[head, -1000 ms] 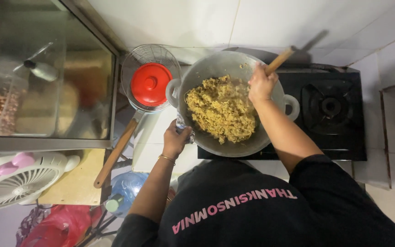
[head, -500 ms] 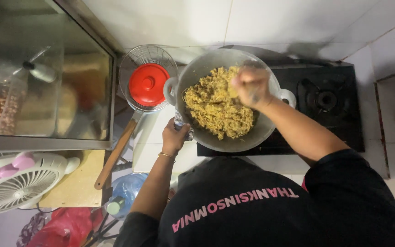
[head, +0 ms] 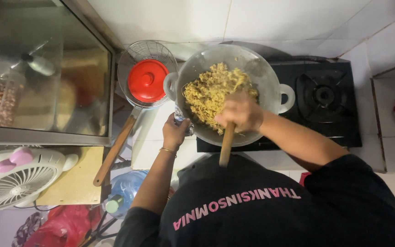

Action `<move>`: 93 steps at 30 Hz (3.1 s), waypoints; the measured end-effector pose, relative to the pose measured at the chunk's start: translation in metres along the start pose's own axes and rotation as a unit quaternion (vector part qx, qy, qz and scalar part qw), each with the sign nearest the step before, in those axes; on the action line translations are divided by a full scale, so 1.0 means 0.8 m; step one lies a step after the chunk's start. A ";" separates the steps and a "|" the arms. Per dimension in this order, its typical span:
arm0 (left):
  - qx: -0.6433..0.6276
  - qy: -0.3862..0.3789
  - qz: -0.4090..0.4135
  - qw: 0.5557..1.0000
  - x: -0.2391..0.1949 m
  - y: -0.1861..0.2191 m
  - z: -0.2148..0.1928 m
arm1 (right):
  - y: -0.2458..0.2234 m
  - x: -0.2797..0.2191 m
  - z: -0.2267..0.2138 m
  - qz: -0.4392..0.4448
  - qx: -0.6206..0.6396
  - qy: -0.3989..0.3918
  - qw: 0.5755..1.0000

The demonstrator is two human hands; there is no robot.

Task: The person stirs a large quantity of yellowish, textured food in a wok placed on a gas stove using a wooden spatula. The person holds the wok handle with a cloth in their left hand while continuously mixing the contents with their right hand.

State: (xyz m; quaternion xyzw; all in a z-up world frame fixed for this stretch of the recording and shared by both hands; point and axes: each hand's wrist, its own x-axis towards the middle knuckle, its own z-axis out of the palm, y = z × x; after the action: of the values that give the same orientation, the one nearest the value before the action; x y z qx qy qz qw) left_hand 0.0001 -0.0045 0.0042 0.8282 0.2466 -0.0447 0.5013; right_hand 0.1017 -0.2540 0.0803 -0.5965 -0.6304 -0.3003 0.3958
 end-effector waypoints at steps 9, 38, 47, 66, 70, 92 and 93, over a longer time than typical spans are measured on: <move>-0.036 -0.014 -0.023 0.999 -0.015 0.024 -0.012 | 0.103 -0.074 -0.063 0.354 -0.138 0.130 0.916; -0.044 -0.056 -0.030 0.997 -0.016 0.033 -0.022 | 0.172 -0.143 0.001 0.591 0.077 0.637 0.489; -0.048 -0.052 -0.026 0.997 -0.025 0.052 -0.028 | 0.146 -0.112 -0.056 0.533 0.127 0.642 0.536; -0.032 -0.040 -0.009 0.999 -0.012 0.023 -0.018 | 0.043 0.001 -0.015 0.267 0.346 0.282 0.854; -0.024 -0.038 -0.008 0.999 -0.009 0.015 -0.015 | 0.027 0.037 -0.016 0.165 0.027 0.102 0.981; -0.044 -0.049 -0.016 0.998 -0.027 0.039 -0.019 | 0.071 -0.050 -0.044 0.614 -0.141 0.190 0.753; -0.056 -0.051 -0.025 0.997 -0.035 0.050 -0.020 | 0.072 -0.057 -0.040 0.613 -0.143 0.224 0.744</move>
State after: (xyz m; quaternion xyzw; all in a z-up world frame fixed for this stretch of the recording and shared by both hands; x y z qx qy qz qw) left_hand -0.0091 -0.0162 0.0533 0.7893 0.2431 -0.0858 0.5572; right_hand 0.1620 -0.2988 0.0521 -0.8197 0.0287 -0.2048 0.5342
